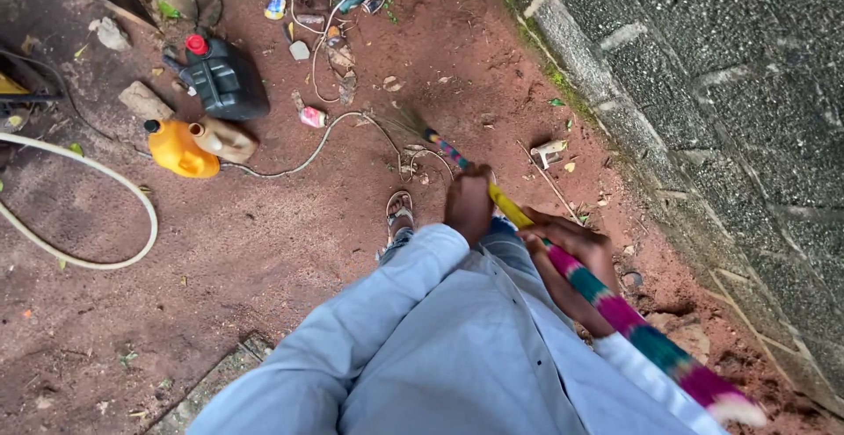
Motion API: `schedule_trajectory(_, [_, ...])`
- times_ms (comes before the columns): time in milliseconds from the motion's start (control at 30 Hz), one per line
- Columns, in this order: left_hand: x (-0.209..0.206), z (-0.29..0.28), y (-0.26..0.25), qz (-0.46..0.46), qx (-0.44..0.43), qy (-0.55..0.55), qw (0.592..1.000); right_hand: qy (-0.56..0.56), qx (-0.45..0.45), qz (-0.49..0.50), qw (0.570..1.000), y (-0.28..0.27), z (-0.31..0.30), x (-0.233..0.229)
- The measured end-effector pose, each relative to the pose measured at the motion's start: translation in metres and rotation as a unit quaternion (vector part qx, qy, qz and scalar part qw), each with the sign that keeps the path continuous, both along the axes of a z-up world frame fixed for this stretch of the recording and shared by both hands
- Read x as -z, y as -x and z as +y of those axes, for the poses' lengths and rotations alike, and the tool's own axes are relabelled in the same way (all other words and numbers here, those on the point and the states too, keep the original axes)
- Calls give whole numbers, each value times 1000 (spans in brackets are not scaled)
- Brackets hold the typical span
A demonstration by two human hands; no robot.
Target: Sweep debris and leaves from a dirt yard area using a broom.
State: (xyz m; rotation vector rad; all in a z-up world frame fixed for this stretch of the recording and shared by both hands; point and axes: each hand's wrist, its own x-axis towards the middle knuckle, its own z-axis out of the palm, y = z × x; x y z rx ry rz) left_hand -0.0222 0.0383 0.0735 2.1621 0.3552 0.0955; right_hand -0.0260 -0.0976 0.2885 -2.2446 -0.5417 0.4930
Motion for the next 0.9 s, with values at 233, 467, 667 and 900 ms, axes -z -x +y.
schedule_trajectory(233, [-2, -37, 8, 69, 62, 23, 995, 44, -61, 16, 997, -43, -18, -3])
schedule_trajectory(467, [7, -61, -34, 63, -128, -17, 990, -7, -261, -11, 965, -106, -44, -1])
schedule_trajectory(667, [20, -115, -62, 94, -144, -20, 985, 5, -340, 11, 940, -174, -68, 8])
schedule_trajectory(900, [22, -119, -69, 109, -261, 0, 959, -28, -436, 5, 899, -202, -80, 18])
